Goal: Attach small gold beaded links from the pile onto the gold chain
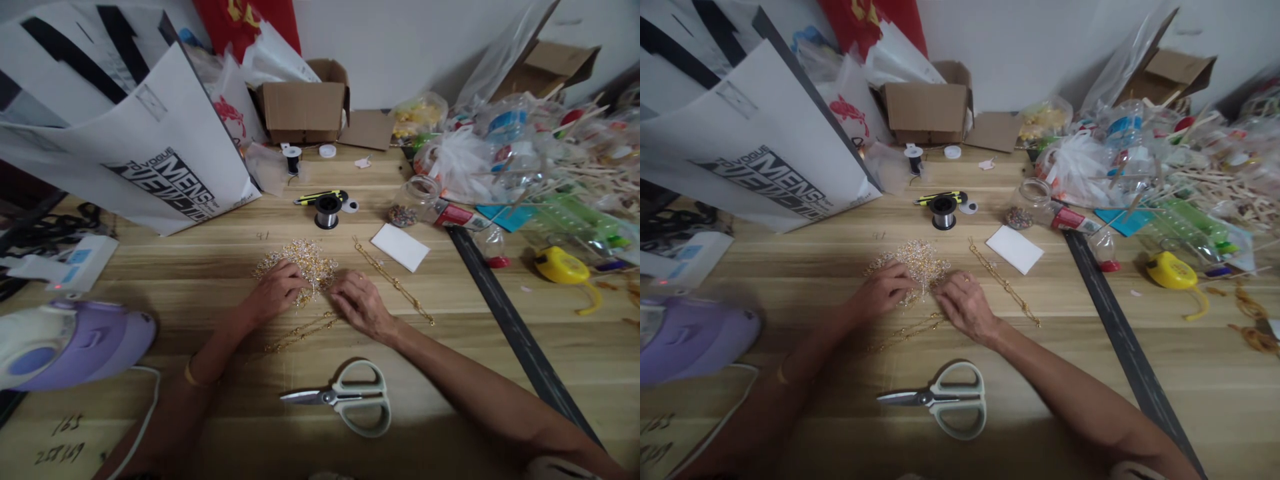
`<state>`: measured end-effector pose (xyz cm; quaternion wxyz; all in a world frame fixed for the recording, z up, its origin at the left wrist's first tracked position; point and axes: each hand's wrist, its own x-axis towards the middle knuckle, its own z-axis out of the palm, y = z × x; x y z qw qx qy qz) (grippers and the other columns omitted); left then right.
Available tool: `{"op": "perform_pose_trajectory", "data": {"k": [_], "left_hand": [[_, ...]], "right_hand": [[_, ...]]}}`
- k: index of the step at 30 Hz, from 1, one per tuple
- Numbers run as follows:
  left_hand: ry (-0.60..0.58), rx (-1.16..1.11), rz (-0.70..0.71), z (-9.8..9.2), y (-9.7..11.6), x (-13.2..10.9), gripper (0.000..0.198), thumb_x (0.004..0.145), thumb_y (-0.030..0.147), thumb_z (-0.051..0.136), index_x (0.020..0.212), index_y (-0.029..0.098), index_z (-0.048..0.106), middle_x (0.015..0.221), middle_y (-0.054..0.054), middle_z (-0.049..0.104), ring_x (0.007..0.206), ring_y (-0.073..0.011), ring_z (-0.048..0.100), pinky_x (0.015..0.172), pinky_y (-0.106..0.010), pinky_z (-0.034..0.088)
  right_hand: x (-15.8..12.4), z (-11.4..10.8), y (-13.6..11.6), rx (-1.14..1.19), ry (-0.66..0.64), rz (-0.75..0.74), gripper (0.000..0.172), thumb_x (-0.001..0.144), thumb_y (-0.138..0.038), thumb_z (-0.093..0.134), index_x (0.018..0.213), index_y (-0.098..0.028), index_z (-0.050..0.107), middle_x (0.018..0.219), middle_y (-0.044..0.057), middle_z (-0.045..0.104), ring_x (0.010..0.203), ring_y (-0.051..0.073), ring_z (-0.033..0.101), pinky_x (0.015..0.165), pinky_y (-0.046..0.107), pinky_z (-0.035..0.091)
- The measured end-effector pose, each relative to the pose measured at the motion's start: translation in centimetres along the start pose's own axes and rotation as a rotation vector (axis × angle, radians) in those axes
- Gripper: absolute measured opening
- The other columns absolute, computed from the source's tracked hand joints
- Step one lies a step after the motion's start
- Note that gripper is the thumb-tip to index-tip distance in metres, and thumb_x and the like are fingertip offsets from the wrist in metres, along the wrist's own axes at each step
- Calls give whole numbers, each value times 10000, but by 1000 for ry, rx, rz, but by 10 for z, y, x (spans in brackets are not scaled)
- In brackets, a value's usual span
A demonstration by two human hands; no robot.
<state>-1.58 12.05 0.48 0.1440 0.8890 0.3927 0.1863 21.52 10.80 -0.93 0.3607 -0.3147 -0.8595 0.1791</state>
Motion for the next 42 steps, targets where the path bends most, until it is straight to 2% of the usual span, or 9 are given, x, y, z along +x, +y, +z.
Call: {"op": "perform_pose_trajectory", "data": {"k": [4, 12, 19, 23, 26, 31, 36, 39, 42], "left_hand": [[55, -7, -26, 2, 0, 1, 172, 848, 163, 517, 856, 166, 688, 800, -56, 601, 850, -184, 483, 794, -326, 409], [26, 45, -41, 0, -1, 2, 161, 848, 175, 514, 803, 169, 668, 793, -48, 611, 852, -190, 485, 836, -354, 401], [160, 27, -98, 0, -1, 2, 188, 866, 143, 470, 911, 154, 653, 859, -63, 626, 876, -192, 490, 844, -367, 420], [107, 44, -32, 2, 4, 3, 324, 858, 104, 458, 1135, 193, 601, 1079, -81, 579, 1018, -213, 454, 918, -397, 393], [53, 67, 3, 3, 9, 3, 400, 859, 94, 444, 1207, 249, 565, 1135, -84, 542, 1068, -225, 429, 943, -418, 377], [29, 12, 19, 3, 5, 3, 395, 855, 74, 429, 1182, 227, 588, 1084, -83, 587, 1050, -216, 447, 934, -405, 391], [120, -131, 16, 5, -9, 2, 389, 849, 44, 396, 1135, 196, 611, 1026, -64, 652, 1018, -198, 495, 920, -401, 416], [133, -114, 15, 6, -6, 2, 406, 844, 37, 389, 1138, 209, 611, 1048, -68, 638, 1032, -203, 490, 928, -421, 406], [91, -13, 18, 5, 4, 3, 374, 835, 76, 460, 1144, 226, 609, 1103, -82, 582, 1085, -226, 444, 956, -444, 374]], "right_hand": [[0, 1, 0, -2, -1, -1, 90, 893, -178, 459, 871, -181, 546, 817, 48, 582, 817, 175, 511, 789, 341, 400], [0, 0, -1, -19, 7, -3, 85, 893, -180, 458, 869, -187, 540, 811, 46, 582, 808, 175, 514, 774, 334, 397], [-1, 1, 0, -35, 12, -6, 78, 891, -178, 466, 865, -182, 540, 807, 45, 578, 805, 172, 507, 765, 329, 388], [-1, 1, 0, -35, 8, 3, 89, 894, -188, 464, 857, -180, 544, 808, 49, 577, 810, 175, 505, 768, 332, 389], [-1, 1, 0, -34, 9, 8, 102, 897, -193, 457, 858, -177, 550, 813, 54, 578, 811, 177, 506, 763, 334, 392], [-1, 1, 0, -10, -1, 14, 112, 900, -197, 451, 870, -180, 557, 822, 57, 583, 829, 181, 515, 779, 343, 399], [-1, 1, 1, -14, 16, -5, 90, 894, -190, 460, 869, -182, 545, 808, 52, 580, 814, 179, 510, 771, 343, 400], [-1, 0, 0, -20, 9, 1, 98, 899, -194, 452, 866, -184, 544, 815, 54, 582, 817, 179, 509, 772, 343, 399], [0, 0, -1, -25, 3, 6, 104, 902, -194, 448, 870, -182, 547, 808, 51, 579, 806, 177, 509, 768, 340, 397]]}}
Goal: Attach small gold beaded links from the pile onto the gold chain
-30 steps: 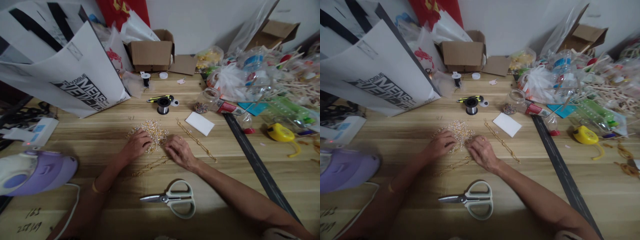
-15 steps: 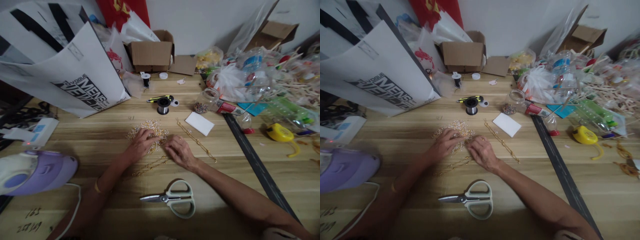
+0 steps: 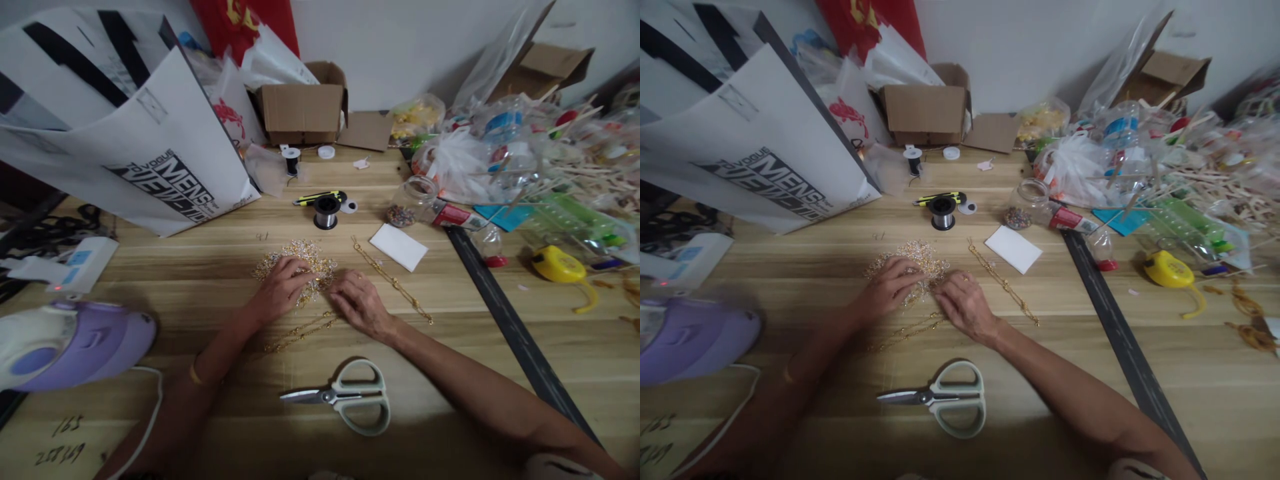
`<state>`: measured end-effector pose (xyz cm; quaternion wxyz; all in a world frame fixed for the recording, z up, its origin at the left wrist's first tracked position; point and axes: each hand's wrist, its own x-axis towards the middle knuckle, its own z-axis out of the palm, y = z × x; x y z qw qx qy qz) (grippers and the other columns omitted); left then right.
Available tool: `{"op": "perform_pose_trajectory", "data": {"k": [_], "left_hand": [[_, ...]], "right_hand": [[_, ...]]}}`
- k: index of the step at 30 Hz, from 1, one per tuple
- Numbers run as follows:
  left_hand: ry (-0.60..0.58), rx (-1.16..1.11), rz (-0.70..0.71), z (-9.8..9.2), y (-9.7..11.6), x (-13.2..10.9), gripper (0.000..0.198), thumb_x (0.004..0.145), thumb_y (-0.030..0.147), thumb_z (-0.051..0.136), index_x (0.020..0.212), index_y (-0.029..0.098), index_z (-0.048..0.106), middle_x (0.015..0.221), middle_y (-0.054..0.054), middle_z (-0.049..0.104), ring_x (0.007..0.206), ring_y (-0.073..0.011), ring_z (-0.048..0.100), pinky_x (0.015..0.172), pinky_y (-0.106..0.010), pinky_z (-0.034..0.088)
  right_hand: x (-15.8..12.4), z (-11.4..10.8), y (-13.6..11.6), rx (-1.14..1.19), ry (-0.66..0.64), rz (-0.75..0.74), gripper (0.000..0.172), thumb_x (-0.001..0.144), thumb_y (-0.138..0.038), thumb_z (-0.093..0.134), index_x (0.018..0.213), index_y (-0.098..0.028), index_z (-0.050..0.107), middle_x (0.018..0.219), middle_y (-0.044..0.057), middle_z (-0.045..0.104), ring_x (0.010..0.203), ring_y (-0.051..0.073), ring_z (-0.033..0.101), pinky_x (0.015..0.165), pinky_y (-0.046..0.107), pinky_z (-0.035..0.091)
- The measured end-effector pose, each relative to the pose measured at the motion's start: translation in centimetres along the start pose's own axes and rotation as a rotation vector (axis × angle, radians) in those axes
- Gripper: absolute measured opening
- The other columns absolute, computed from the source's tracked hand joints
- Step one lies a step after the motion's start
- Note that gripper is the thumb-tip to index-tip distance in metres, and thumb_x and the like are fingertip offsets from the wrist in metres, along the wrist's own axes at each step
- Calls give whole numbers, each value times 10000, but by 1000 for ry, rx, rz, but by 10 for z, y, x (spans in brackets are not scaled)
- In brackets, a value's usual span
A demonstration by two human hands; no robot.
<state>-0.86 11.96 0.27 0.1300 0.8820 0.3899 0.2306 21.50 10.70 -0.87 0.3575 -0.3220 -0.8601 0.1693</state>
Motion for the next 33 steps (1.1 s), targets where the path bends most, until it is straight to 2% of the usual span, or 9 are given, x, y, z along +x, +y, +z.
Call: {"op": "perform_pose_trajectory", "data": {"k": [3, 6, 10, 13, 15, 20, 28, 33], "left_hand": [[-37, 39, 7, -2, 7, 1, 274, 835, 150, 524, 1072, 217, 643, 1047, -84, 566, 1065, -228, 441, 942, -430, 381], [-29, 25, -12, -6, 5, 1, 128, 824, 211, 566, 873, 181, 680, 966, -79, 575, 1010, -219, 457, 904, -405, 402], [-34, -27, -11, -9, -2, 1, 120, 790, 207, 601, 682, 169, 639, 848, -54, 598, 956, -203, 480, 880, -386, 411], [-40, -47, -11, -10, -6, 1, 87, 777, 191, 608, 697, 170, 634, 801, -43, 609, 943, -200, 490, 874, -379, 412], [-25, -39, -25, -10, -5, 1, 48, 779, 187, 604, 787, 171, 649, 829, -48, 612, 939, -202, 492, 867, -381, 414], [-32, 4, -9, -5, 0, 2, 230, 820, 142, 539, 1027, 180, 631, 952, -74, 585, 964, -207, 483, 882, -389, 404], [53, 4, -39, 4, 3, 3, 184, 882, 196, 479, 847, 156, 656, 833, -59, 592, 901, -185, 480, 841, -351, 419], [71, 39, -69, 9, 5, 6, 184, 881, 207, 484, 820, 157, 650, 820, -58, 595, 900, -190, 473, 829, -349, 422]], "right_hand": [[0, 0, 0, -6, 2, -2, 96, 897, -191, 458, 869, -180, 548, 800, 47, 575, 799, 175, 508, 760, 338, 395], [0, 0, 1, 7, 8, -8, 88, 895, -191, 462, 871, -181, 546, 808, 50, 577, 808, 178, 510, 764, 341, 396], [0, 0, 1, 26, 10, -5, 107, 899, -203, 445, 866, -188, 546, 812, 51, 579, 811, 180, 512, 772, 343, 398], [0, 0, 1, 23, 9, 3, 105, 898, -209, 448, 869, -191, 547, 810, 49, 582, 810, 183, 515, 771, 344, 396], [0, 0, 1, 21, 10, 3, 97, 896, -207, 451, 873, -193, 545, 820, 51, 588, 811, 184, 518, 766, 344, 396], [0, 0, 2, 26, 16, -14, 92, 895, -192, 451, 872, -189, 540, 812, 50, 589, 813, 181, 515, 780, 346, 400], [0, -1, 1, 22, 7, -10, 96, 896, -190, 449, 870, -184, 541, 807, 52, 590, 810, 179, 513, 770, 342, 404], [1, -1, 0, 19, 10, -13, 92, 895, -187, 452, 857, -184, 535, 802, 54, 591, 801, 179, 512, 765, 339, 402]]}}
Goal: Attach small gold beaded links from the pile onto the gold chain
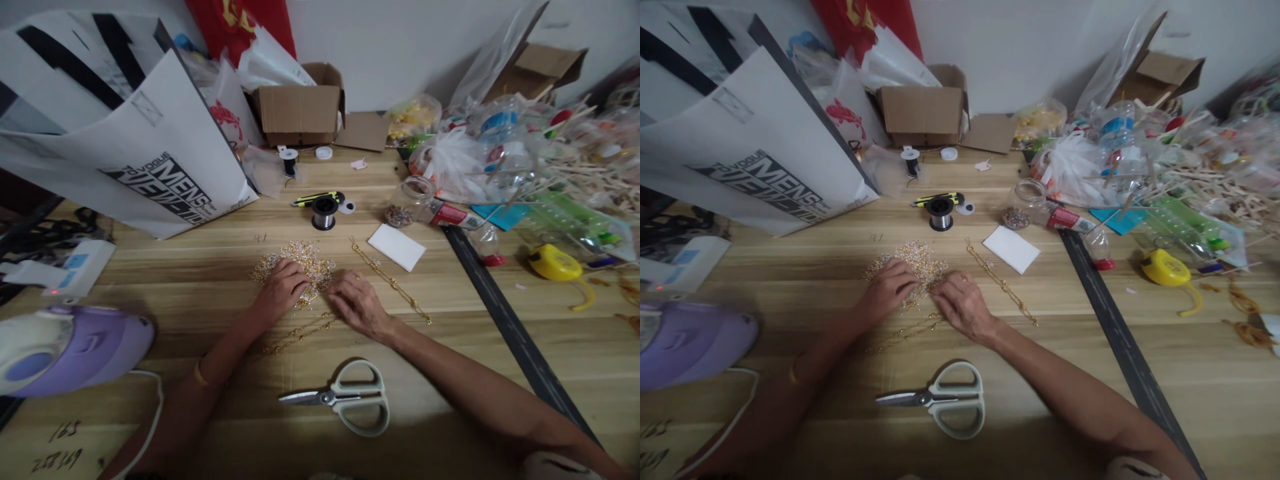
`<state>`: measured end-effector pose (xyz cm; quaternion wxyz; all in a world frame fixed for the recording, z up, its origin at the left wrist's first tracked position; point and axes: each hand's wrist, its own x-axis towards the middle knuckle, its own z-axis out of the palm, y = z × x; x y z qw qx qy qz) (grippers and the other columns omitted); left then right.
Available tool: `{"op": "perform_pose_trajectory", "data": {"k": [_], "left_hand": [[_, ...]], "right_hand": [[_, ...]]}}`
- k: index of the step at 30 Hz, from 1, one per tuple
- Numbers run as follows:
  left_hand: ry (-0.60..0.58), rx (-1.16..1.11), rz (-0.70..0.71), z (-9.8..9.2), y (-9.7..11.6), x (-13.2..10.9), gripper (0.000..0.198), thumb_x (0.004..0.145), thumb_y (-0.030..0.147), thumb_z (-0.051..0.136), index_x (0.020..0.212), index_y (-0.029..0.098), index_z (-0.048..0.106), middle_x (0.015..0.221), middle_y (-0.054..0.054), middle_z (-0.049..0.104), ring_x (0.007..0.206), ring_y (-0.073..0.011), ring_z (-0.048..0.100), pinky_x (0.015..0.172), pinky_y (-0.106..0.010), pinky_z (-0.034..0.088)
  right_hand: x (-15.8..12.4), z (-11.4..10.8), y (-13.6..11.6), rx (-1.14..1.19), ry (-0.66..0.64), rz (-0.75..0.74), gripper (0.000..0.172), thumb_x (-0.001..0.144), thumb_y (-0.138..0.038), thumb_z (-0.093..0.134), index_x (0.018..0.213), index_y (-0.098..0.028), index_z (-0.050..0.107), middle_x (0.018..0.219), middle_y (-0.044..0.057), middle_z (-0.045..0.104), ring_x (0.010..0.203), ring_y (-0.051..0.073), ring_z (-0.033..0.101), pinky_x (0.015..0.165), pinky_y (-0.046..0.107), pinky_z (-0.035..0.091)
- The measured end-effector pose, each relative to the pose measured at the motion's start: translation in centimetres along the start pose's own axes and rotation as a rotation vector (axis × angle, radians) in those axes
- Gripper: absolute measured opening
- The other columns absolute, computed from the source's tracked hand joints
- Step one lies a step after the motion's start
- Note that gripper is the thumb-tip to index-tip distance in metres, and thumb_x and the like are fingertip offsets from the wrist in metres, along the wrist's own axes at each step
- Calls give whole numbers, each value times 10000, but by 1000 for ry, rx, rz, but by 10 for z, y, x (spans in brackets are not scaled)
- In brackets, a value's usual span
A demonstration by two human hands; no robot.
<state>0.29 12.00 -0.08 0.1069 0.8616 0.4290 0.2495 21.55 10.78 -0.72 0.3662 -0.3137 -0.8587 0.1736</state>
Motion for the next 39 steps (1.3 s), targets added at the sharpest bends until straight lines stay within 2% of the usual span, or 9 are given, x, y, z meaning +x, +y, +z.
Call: {"op": "perform_pose_trajectory", "data": {"k": [14, 30, 39], "left_hand": [[-65, 92, -20, -4, 5, 4, 197, 869, 182, 488, 736, 160, 632, 738, -45, 573, 844, -198, 468, 817, -347, 396], [-53, 63, -31, -2, 4, 5, 156, 853, 194, 530, 769, 148, 653, 743, -56, 599, 845, -203, 468, 770, -327, 403], [-45, 125, -4, 3, 5, 3, 178, 866, 208, 508, 764, 155, 644, 751, -52, 587, 847, -201, 464, 796, -341, 406]], "right_hand": [[0, 1, 1, 2, 1, -3, 86, 887, -170, 460, 858, -175, 541, 804, 55, 586, 796, 178, 506, 765, 335, 393], [-1, 3, 3, 5, 6, -9, 82, 887, -170, 459, 853, -176, 534, 793, 50, 581, 795, 173, 500, 780, 331, 397], [-1, 2, 3, 17, 7, -4, 83, 887, -173, 458, 863, -183, 536, 807, 55, 588, 818, 183, 506, 793, 342, 403]]}}
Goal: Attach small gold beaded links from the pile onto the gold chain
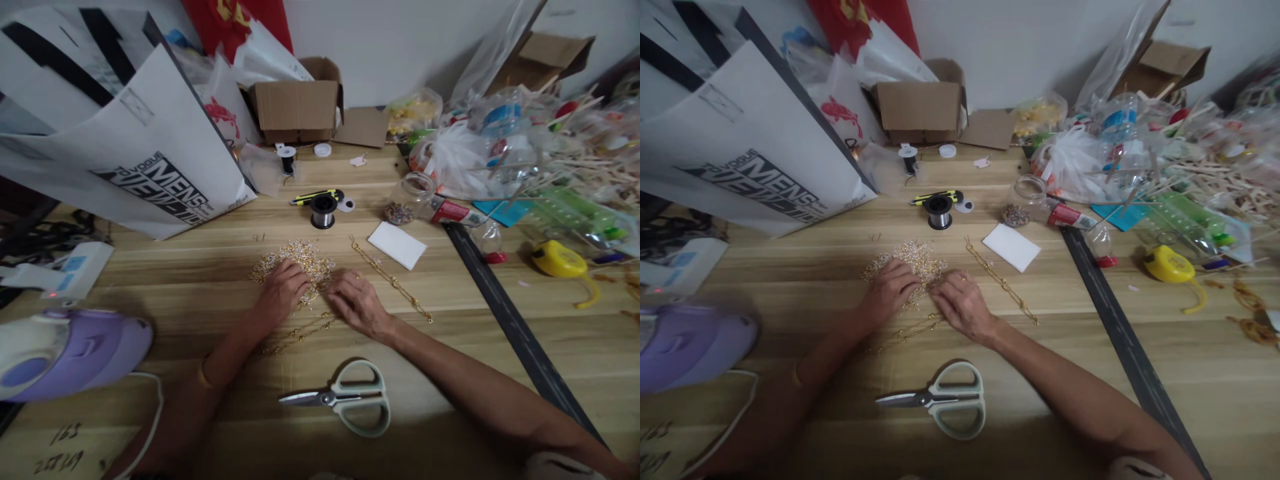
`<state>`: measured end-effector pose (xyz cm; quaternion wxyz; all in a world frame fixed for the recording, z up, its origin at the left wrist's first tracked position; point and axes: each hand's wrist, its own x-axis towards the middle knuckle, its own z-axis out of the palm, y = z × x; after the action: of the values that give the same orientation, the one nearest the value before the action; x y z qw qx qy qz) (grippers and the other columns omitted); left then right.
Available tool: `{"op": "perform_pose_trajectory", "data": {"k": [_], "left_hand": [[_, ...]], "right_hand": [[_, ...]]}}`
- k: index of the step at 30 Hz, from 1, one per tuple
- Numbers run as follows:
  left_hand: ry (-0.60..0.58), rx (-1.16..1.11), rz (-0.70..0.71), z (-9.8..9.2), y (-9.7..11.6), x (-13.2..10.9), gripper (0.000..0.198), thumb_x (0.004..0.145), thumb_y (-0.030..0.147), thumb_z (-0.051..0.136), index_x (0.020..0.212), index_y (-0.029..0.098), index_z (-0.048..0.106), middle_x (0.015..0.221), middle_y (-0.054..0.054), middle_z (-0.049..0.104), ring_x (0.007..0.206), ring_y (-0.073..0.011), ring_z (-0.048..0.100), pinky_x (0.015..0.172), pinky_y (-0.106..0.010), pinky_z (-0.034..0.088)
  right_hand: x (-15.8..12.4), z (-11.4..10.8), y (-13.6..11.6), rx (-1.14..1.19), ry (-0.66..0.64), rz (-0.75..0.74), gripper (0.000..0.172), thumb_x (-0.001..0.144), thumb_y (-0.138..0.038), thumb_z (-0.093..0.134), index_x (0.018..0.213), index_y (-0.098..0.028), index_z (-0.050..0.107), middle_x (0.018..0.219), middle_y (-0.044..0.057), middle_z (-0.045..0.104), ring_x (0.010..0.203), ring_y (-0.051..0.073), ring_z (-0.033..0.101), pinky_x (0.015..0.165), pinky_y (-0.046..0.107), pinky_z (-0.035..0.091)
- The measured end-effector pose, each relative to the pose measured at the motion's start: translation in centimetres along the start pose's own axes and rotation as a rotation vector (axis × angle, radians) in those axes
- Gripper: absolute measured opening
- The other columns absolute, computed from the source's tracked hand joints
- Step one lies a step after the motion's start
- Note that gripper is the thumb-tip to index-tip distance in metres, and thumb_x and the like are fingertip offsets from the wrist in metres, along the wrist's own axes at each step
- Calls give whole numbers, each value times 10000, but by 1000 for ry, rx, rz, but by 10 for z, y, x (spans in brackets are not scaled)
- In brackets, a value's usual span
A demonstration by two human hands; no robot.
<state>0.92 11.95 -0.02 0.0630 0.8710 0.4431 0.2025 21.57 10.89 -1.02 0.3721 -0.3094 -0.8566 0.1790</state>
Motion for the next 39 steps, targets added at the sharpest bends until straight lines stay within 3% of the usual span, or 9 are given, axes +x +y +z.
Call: {"op": "perform_pose_trajectory", "data": {"k": [5, 8, 11, 14, 18, 23, 28, 39], "left_hand": [[16, 25, 15, 3, 0, -1, 187, 871, 196, 489, 751, 155, 627, 756, -55, 576, 857, -207, 457, 815, -355, 406], [94, -41, -10, 2, 1, 1, 157, 858, 183, 507, 758, 160, 627, 767, -56, 598, 888, -209, 466, 844, -368, 398], [246, -206, -96, -4, 5, 2, 117, 823, 186, 557, 729, 167, 623, 742, -43, 620, 856, -195, 501, 831, -352, 398], [325, -503, -285, -12, 13, 2, 90, 783, 209, 604, 705, 167, 622, 710, -20, 623, 730, -158, 539, 737, -297, 417], [247, -996, -603, -16, 25, 0, 110, 724, 261, 660, 697, 156, 641, 635, 15, 603, 602, -114, 527, 596, -229, 397], [141, -1416, -793, -8, 36, 0, 199, 629, 306, 732, 647, 131, 638, 533, 26, 570, 497, -80, 475, 527, -216, 373], [87, -1624, -810, -1, 43, -1, 230, 585, 286, 775, 638, 118, 627, 529, 24, 562, 507, -75, 489, 531, -214, 380], [6, -1770, -844, 7, 42, -4, 221, 600, 239, 784, 670, 100, 628, 553, 7, 587, 506, -70, 513, 533, -207, 390]], "right_hand": [[0, 0, 0, 0, 0, -2, 81, 885, -166, 459, 855, -184, 532, 796, 50, 585, 799, 179, 505, 786, 336, 401], [0, 0, -1, 1, 3, 0, 81, 884, -166, 460, 854, -182, 534, 795, 52, 584, 800, 180, 508, 784, 337, 401], [0, -1, -2, 10, 15, 4, 83, 885, -172, 455, 861, -179, 535, 796, 55, 581, 799, 181, 508, 782, 341, 406], [0, -2, -3, 35, 35, -2, 84, 883, -175, 450, 872, -183, 532, 808, 57, 580, 821, 187, 514, 787, 350, 411], [-1, -4, -4, 46, 81, -6, 77, 876, -169, 451, 858, -190, 523, 812, 58, 575, 808, 186, 511, 760, 349, 409], [-3, -4, -7, 95, 131, 4, 60, 872, -180, 451, 863, -193, 508, 801, 55, 566, 783, 184, 501, 741, 351, 404], [-3, -5, -14, 137, 131, 15, 69, 874, -177, 442, 843, -192, 501, 781, 48, 555, 781, 178, 493, 744, 347, 404], [-2, -5, -20, 174, 95, 47, 99, 883, -200, 429, 806, -190, 491, 743, 37, 539, 747, 168, 479, 740, 339, 398]]}}
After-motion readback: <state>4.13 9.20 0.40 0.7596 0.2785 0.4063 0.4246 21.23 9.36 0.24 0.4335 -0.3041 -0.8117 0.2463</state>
